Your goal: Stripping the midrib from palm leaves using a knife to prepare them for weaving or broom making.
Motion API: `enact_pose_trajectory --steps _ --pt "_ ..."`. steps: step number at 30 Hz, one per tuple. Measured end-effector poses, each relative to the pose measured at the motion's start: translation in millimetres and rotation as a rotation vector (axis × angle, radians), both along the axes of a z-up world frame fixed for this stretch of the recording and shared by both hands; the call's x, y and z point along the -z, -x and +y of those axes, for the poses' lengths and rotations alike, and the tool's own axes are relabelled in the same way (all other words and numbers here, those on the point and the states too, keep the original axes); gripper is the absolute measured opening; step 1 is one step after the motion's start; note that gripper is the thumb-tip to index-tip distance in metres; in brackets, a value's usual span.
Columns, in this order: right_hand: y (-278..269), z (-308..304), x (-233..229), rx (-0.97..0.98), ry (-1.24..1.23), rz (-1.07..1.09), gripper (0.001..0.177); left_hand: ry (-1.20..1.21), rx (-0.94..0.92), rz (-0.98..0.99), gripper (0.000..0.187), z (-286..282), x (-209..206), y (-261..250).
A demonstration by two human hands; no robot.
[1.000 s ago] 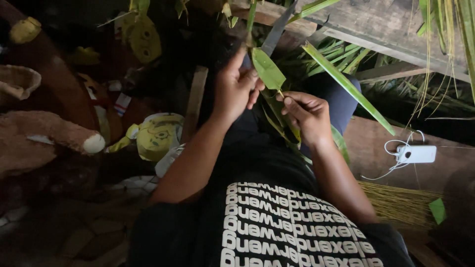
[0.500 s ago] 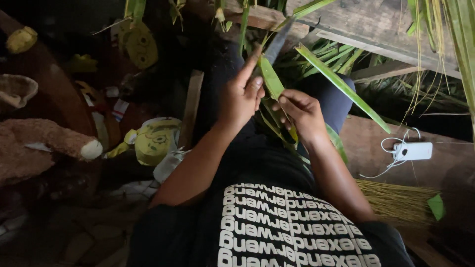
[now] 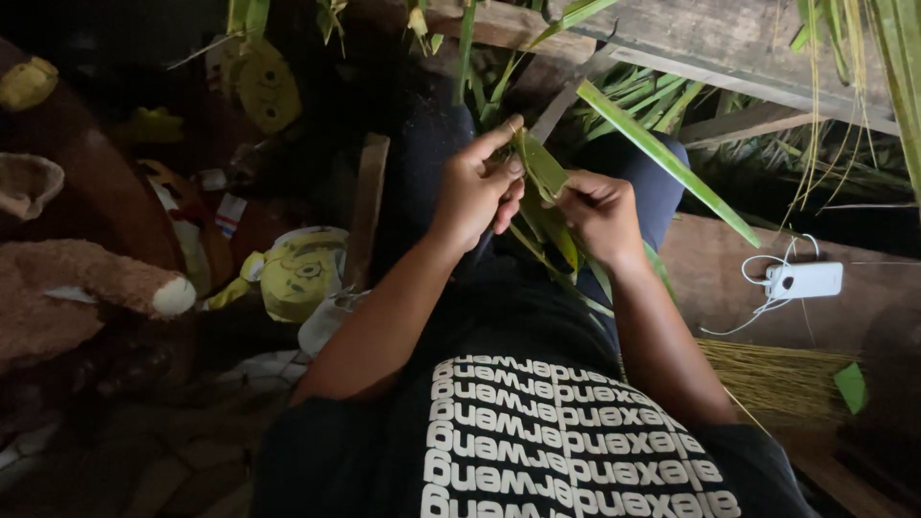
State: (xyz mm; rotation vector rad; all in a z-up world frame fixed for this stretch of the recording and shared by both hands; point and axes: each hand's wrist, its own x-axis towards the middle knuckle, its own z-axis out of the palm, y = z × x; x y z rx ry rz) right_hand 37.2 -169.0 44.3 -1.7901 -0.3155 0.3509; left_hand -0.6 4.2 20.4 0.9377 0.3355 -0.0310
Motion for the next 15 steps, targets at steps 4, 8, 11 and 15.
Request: enact_pose_trajectory --steps 4,8,11,15 --pt "-5.3 -17.2 12.3 -0.001 0.006 -0.04 0.011 0.192 0.046 0.05 0.047 -0.2 7.3 -6.0" --pt "-7.5 -26.3 7.4 -0.039 0.042 -0.128 0.016 0.519 0.159 0.118 0.045 6.0 18.9 -14.0" --pt "-9.5 -38.2 11.1 -0.048 0.091 -0.184 0.015 0.739 0.264 0.165 0.038 8.7 29.5 -16.5" --pt "-18.9 -46.7 9.2 -0.113 0.155 -0.282 0.013 0.995 0.394 0.183 0.024 13.9 27.0 -17.4"
